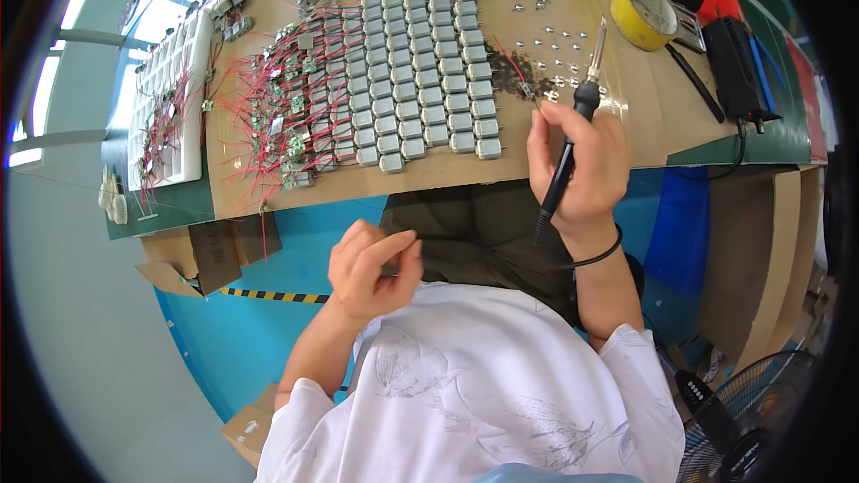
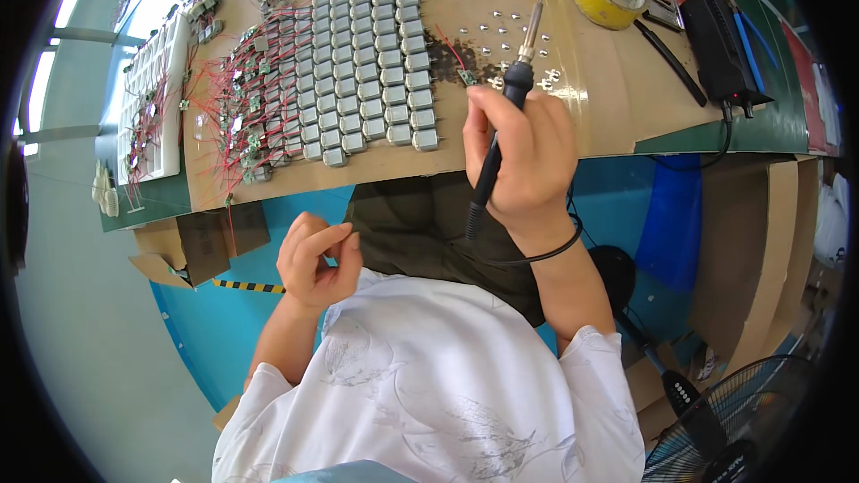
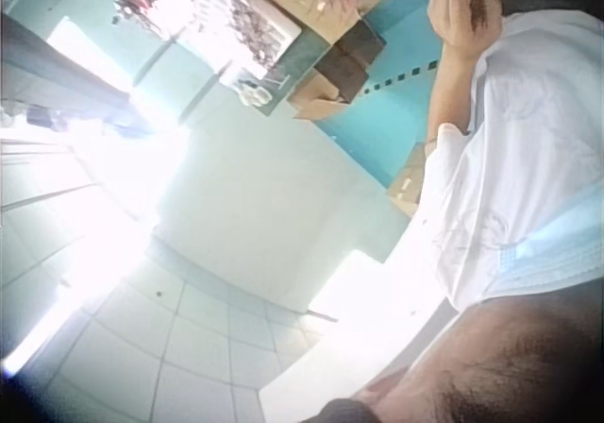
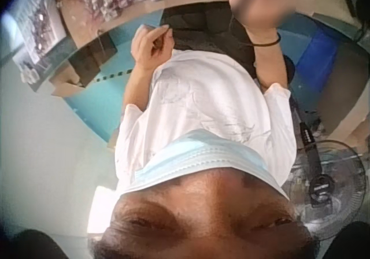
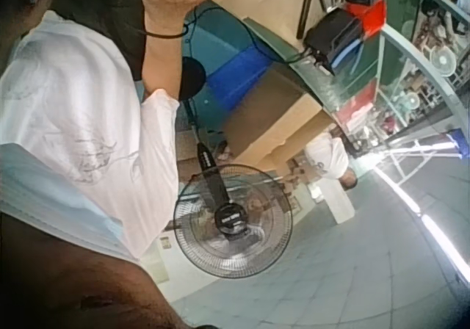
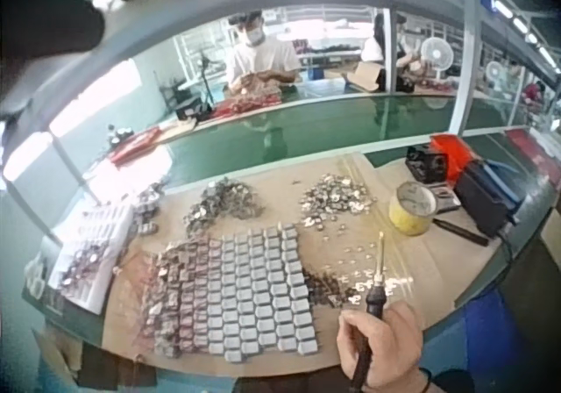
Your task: Soldering wires to small circuit components on an assembly line.
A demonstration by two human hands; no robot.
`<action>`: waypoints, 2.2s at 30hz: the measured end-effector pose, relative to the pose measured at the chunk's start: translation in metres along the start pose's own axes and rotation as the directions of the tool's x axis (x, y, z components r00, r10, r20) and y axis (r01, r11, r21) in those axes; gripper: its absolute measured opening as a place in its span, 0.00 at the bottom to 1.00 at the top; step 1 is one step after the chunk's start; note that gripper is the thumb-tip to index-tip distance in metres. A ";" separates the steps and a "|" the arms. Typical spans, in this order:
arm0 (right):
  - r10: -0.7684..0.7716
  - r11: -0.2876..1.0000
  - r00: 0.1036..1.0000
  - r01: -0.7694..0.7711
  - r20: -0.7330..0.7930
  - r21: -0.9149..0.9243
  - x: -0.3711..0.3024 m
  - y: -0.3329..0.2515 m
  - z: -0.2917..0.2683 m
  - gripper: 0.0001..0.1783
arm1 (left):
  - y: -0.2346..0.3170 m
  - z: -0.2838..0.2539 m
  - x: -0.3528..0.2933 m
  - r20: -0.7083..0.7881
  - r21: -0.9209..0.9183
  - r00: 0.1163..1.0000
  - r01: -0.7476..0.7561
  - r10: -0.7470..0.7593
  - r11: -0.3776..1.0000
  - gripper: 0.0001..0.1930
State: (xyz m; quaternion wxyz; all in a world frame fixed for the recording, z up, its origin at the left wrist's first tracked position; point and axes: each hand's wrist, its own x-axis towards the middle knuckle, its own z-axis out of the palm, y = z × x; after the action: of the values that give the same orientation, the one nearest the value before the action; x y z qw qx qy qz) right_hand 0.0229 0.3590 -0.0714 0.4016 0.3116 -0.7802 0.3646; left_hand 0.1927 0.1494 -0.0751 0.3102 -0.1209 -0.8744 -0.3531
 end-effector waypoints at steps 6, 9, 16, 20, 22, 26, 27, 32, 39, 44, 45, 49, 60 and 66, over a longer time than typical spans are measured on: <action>-0.027 1.000 0.995 0.027 0.095 0.004 -0.006 -0.006 0.001 0.21 | -0.073 -0.021 -0.123 -0.078 -0.234 0.690 0.689 -0.719 0.686 0.03; 0.017 0.998 0.993 -0.024 0.116 0.058 -0.005 -0.008 -0.006 0.22 | -0.133 -0.043 -0.171 -0.086 -0.364 0.038 0.929 -0.996 0.067 0.12; 0.040 0.998 0.992 -0.046 0.115 0.045 -0.001 0.002 -0.020 0.17 | -0.258 -0.080 -0.211 -0.142 -0.478 0.084 0.867 -0.986 0.143 0.14; 0.091 0.993 0.995 -0.094 0.044 0.065 0.005 0.004 -0.019 0.13 | -0.355 -0.087 -0.226 -0.154 -0.195 0.497 0.832 -0.854 0.520 0.20; 0.123 0.989 0.991 -0.126 0.045 0.074 0.005 0.003 -0.020 0.12 | -0.401 -0.082 -0.243 -0.143 0.026 0.677 0.732 -0.722 0.681 0.23; 0.192 0.979 0.981 -0.194 0.041 0.060 -0.002 0.007 -0.026 0.12 | -0.444 -0.052 -0.283 -0.023 0.434 0.895 0.411 -0.446 0.802 0.29; 0.186 0.982 0.981 -0.187 0.057 0.021 -0.005 0.009 -0.030 0.12 | -0.441 -0.039 -0.290 0.008 0.519 0.879 0.404 -0.477 0.753 0.28; 0.253 0.966 0.963 -0.247 0.092 -0.077 -0.016 0.014 -0.035 0.11 | -0.354 -0.050 -0.299 -0.191 -0.366 -0.102 0.930 -0.976 -0.026 0.21; 0.229 0.968 0.972 -0.234 0.058 0.087 -0.005 0.013 -0.027 0.11 | -0.290 -0.107 -0.236 -0.228 -0.678 0.034 0.711 -0.973 0.184 0.06; 0.217 0.972 0.976 -0.215 -0.013 0.098 0.002 0.007 -0.023 0.12 | -0.264 -0.103 -0.189 0.662 -0.224 0.311 0.950 -0.682 0.216 0.02; 0.208 0.973 0.978 -0.207 -0.006 0.103 0.003 0.006 -0.021 0.12 | -0.248 -0.089 -0.186 0.638 -0.164 0.272 0.962 -0.720 0.218 0.06; 0.200 0.972 0.980 -0.198 0.002 0.127 0.002 0.002 -0.019 0.11 | -0.195 -0.047 -0.178 0.599 0.019 0.055 0.996 -0.799 0.083 0.14; 0.096 0.692 0.955 -0.266 0.280 0.671 0.003 -0.046 -0.015 0.17 | 0.024 -0.084 -0.025 0.523 -0.360 0.790 0.544 -0.319 0.757 0.15; -0.060 0.171 0.919 -0.375 0.389 0.911 0.004 -0.099 0.011 0.20 | 0.061 -0.053 0.036 0.253 -0.856 0.945 0.318 -0.207 0.407 0.23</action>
State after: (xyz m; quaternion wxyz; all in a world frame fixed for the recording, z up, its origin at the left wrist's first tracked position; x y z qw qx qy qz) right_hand 0.0938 0.2962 -0.0409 -0.0705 0.4676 -0.4519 0.7564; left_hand 0.2152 0.1561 0.0102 0.0947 -0.1448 -0.5831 -0.7938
